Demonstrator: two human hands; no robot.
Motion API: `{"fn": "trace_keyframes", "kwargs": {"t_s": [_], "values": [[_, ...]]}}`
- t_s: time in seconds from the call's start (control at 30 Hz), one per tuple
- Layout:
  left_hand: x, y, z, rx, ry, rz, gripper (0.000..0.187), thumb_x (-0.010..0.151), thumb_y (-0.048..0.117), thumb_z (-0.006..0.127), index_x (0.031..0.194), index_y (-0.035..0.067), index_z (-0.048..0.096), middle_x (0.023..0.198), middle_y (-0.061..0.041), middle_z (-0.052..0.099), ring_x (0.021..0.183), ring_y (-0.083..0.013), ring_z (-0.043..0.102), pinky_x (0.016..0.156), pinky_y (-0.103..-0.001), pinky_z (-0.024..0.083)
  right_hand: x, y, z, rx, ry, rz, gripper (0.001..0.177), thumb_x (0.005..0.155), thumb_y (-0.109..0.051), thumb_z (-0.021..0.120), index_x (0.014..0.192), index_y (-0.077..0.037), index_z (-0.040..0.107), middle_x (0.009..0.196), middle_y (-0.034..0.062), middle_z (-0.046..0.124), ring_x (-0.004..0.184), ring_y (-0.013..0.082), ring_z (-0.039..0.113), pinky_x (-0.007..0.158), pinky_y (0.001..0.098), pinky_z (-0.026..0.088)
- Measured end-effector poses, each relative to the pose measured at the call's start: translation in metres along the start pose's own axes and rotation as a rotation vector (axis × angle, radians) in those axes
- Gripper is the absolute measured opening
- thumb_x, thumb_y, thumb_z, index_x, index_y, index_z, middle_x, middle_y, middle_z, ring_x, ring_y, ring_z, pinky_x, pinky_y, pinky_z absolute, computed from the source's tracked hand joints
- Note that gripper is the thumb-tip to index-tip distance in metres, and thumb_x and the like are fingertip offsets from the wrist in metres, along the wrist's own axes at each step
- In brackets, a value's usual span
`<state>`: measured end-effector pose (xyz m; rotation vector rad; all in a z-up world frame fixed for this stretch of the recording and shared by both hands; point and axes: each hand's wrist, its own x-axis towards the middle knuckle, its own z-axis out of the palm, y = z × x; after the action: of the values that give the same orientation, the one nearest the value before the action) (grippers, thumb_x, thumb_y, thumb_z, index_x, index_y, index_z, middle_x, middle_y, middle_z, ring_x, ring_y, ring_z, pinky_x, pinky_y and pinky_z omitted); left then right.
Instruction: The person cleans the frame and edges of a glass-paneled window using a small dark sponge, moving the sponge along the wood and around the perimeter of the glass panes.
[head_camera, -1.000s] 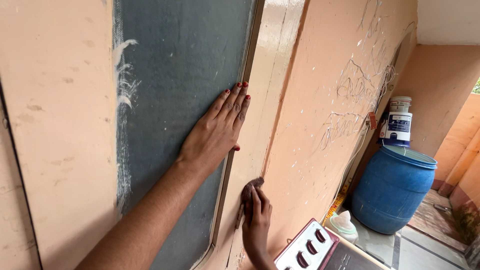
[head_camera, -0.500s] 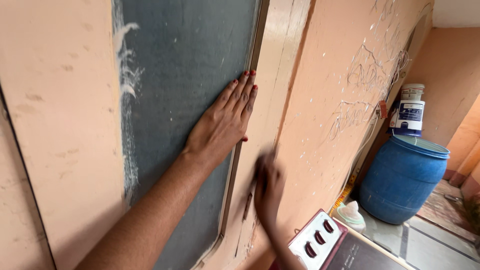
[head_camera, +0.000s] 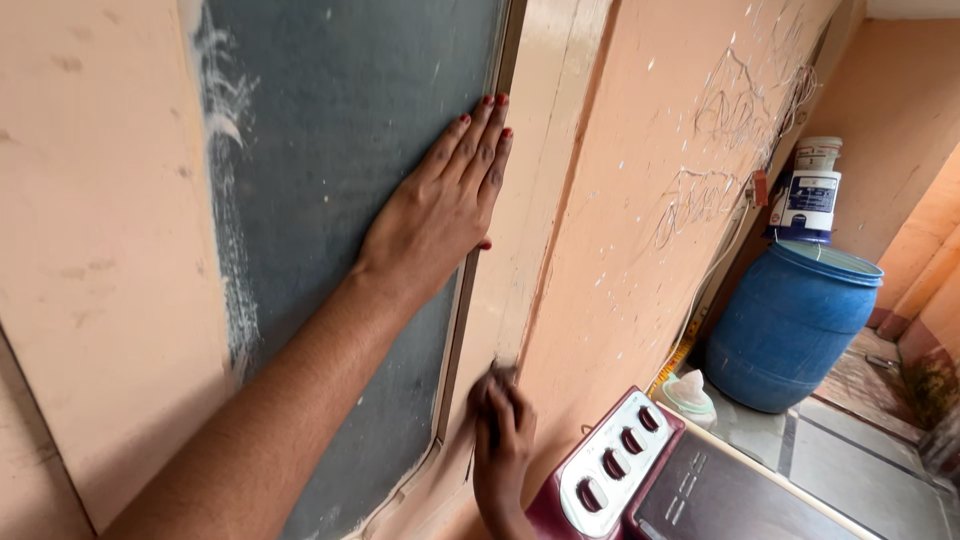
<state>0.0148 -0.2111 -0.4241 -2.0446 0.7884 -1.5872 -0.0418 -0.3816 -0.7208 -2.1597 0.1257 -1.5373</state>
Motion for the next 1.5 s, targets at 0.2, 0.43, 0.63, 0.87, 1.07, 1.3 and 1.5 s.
{"fn": "trace_keyframes", "kwargs": {"t_s": [0.2,0.43,0.63,0.87,1.07,1.3,1.5], "values": [[0.0,0.003,0.01,0.01,0.046,0.007,0.108,0.09,0.07,0.05,0.158,-0.01,0.026,0.165,-0.028,0.022,0.153,-0.0368,0.022,0.126,-0.044,0.015,0.032,0.007,0.0,0.001,-0.018,0.004,0.037,0.087,0.0,0.067,0.123,-0.01,0.072,0.13,0.0117,0.066,0.12,0.0322,0.062,0.101,0.0425,0.051],[-0.004,0.027,0.03,-0.17,0.112,-0.068,0.1,0.096,0.064,0.052,0.162,-0.006,0.025,0.169,-0.025,0.017,0.158,-0.0335,0.015,0.129,-0.044,0.008,-0.008,0.009,0.001,-0.196,-0.054,0.023,0.031,0.084,-0.014,0.076,0.115,-0.011,0.072,0.127,0.0099,0.067,0.115,0.0304,0.063,0.097,0.0433,0.053],[-0.098,0.152,0.043,0.084,-0.066,0.032,0.073,0.104,0.048,0.04,0.162,0.006,0.025,0.173,-0.009,0.01,0.158,-0.0254,0.001,0.123,-0.052,-0.007,0.026,0.02,-0.022,-0.224,0.013,-0.034,0.037,0.093,-0.008,0.07,0.129,-0.018,0.073,0.129,0.0087,0.069,0.102,0.0274,0.063,0.081,0.04,0.059],[-0.14,0.225,0.051,-0.143,-0.274,-0.015,0.097,0.088,0.061,0.045,0.167,0.011,0.02,0.174,-0.008,0.002,0.157,-0.0227,-0.004,0.12,-0.053,-0.008,-0.01,0.026,-0.008,-0.334,-0.018,-0.19,0.052,0.086,-0.004,0.071,0.138,-0.012,0.069,0.133,0.0097,0.067,0.107,0.0297,0.062,0.082,0.0388,0.059],[-0.148,0.239,0.058,-0.107,-0.222,-0.054,0.084,0.097,0.048,0.053,0.164,0.016,0.017,0.173,-0.005,0.003,0.157,-0.0231,-0.003,0.123,-0.056,-0.005,-0.014,0.06,-0.029,-0.284,-0.276,0.056,0.027,0.097,-0.014,0.07,0.12,-0.025,0.076,0.13,0.0002,0.071,0.1,0.02,0.068,0.077,0.0334,0.063],[-0.147,0.24,0.056,-0.144,-0.209,-0.083,0.083,0.096,0.04,0.056,0.165,0.012,0.02,0.173,-0.005,0.006,0.157,-0.0225,-0.001,0.125,-0.053,0.001,0.006,0.05,0.005,0.211,-0.146,0.37,0.035,0.097,-0.009,0.057,0.13,-0.01,0.067,0.121,0.0096,0.069,0.088,0.0199,0.07,0.074,0.034,0.062],[-0.15,0.249,0.053,-0.138,-0.222,-0.107,0.081,0.096,0.034,0.056,0.165,0.009,0.023,0.174,-0.006,0.009,0.158,-0.0215,0.0,0.125,-0.052,0.005,0.0,0.06,-0.035,0.208,-0.499,0.639,0.031,0.099,-0.014,0.06,0.126,-0.008,0.073,0.103,0.0152,0.072,0.067,0.0155,0.066,0.061,0.0302,0.055]]}}
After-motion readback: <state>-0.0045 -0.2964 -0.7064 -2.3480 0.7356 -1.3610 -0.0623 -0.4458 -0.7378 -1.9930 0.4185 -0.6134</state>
